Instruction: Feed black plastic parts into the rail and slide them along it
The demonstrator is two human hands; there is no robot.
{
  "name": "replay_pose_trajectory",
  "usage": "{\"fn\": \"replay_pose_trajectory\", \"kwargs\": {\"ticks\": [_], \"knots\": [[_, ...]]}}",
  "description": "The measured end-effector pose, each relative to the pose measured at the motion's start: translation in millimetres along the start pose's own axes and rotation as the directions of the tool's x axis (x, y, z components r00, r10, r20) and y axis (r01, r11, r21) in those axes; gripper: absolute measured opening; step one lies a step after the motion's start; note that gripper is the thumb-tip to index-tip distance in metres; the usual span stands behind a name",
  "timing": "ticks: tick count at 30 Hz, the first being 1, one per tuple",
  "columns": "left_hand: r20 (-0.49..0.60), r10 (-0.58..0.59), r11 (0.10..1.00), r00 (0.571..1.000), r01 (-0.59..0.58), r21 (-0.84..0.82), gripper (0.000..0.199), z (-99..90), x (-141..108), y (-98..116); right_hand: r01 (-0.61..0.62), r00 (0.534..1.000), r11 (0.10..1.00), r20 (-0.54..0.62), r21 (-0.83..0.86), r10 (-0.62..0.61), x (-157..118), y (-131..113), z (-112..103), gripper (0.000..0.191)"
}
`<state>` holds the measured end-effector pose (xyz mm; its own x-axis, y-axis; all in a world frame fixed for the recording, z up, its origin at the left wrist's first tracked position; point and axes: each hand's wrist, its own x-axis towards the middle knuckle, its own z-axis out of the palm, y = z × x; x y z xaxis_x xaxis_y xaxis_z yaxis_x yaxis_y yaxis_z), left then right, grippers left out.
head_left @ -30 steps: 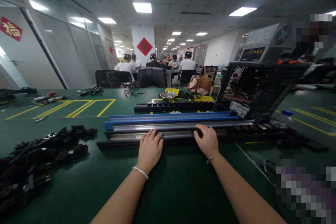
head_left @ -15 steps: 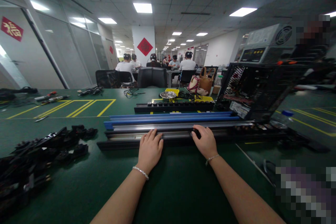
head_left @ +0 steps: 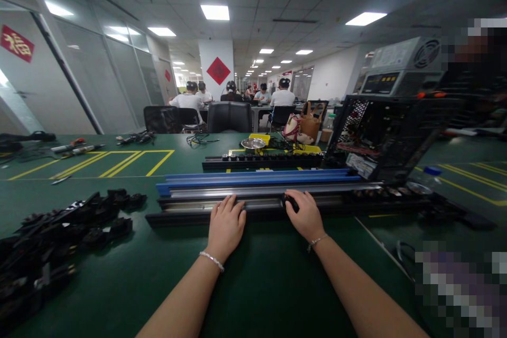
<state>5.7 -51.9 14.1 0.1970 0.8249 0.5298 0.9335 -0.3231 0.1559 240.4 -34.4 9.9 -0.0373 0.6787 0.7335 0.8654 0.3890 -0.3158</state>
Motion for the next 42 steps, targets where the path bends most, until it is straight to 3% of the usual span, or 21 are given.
{"fn": "replay_pose_trajectory", "kwargs": {"ticks": [13, 21, 42], "knots": [[-0.010, 0.009, 1.000, 1.000, -0.009, -0.002, 0.036, 0.9, -0.2, -1.3, 0.076, 0.994, 0.993, 0.068, 0.087, -0.082, 0.5, -7.0, 1.0, 0.028], [0.004, 0.010, 1.000, 1.000, -0.010, 0.001, 0.036, -1.2, 0.1, -0.4, -0.001, 0.999, 0.999, 0.037, -0.054, 0.003, 1.3, -10.6, -1.1, 0.020], [0.000, -0.004, 1.000, 1.000, 0.004, -0.005, 0.039, -0.5, 0.5, 0.2, 0.073, 0.983, 0.997, 0.169, 0.040, -0.078, -0.3, -18.4, -2.8, 0.024]]}}
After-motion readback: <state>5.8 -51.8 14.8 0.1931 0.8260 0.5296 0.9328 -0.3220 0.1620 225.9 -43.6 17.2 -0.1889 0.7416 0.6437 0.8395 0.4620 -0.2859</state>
